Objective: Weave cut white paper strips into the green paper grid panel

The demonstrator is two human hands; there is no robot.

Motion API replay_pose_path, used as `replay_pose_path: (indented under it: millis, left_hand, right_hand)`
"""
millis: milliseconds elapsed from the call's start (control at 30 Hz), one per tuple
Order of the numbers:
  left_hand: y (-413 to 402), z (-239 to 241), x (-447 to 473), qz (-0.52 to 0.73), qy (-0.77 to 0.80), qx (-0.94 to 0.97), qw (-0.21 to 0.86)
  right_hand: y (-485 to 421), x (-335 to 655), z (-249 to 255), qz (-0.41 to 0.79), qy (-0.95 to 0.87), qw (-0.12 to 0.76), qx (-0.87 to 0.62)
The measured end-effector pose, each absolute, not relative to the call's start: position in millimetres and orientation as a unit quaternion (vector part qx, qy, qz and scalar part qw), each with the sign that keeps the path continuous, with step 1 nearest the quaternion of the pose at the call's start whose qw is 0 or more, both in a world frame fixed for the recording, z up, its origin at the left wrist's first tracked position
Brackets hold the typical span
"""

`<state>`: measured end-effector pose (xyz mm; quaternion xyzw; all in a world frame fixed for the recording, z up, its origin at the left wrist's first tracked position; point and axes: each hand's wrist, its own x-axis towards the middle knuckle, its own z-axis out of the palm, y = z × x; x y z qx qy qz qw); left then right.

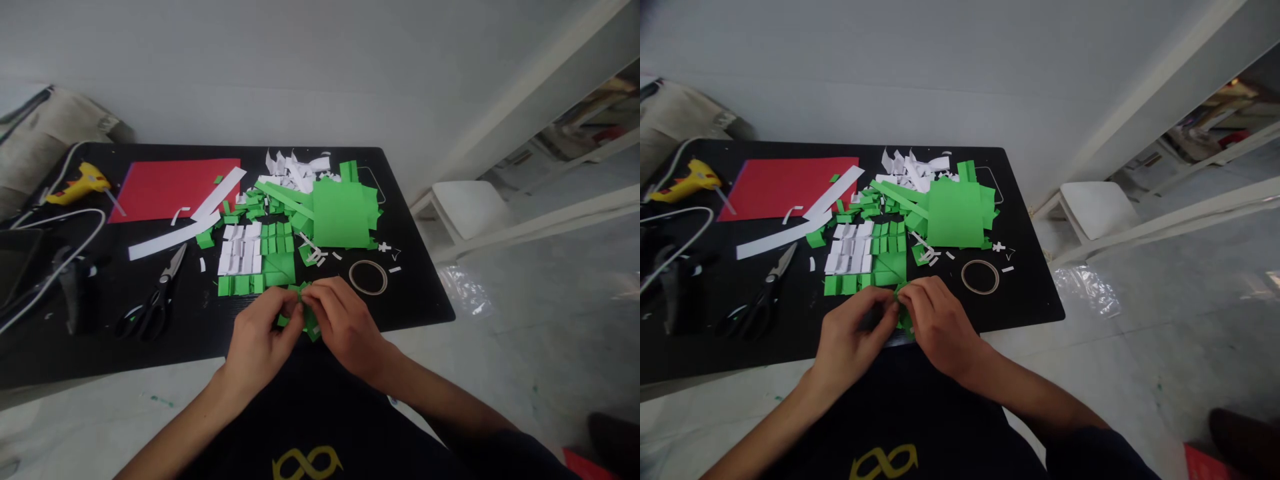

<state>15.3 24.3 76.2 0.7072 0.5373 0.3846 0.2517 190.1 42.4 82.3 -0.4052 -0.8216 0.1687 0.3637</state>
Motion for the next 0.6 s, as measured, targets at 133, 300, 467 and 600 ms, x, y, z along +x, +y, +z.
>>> replay_pose_path:
  millis: [133, 300, 467, 600]
  left_hand:
    - [23.6, 75.7, 14.5, 0.388, 0.531, 0.709, 0.255]
    - [23.4, 75.3, 14.5, 0.390, 0.533, 0.706, 0.257]
    - [23.8, 73.4, 14.8, 0.392, 0.537, 0.698, 0.266]
    - [25.0, 73.5, 15.2, 0.391, 0.539, 0.693, 0.276]
  right_hand:
    - [43.8, 191.5, 82.1, 0.173, -0.826, 0.359, -0.399]
    - [44.1, 188.4, 82.7, 0.143, -0.845, 0.321, -0.403]
    - [42.1, 185.6, 80.7, 0.133, -0.847, 0.302, -0.415]
    - [42.7, 185.6, 79.7, 0.140, -0.845, 0.308, -0.414]
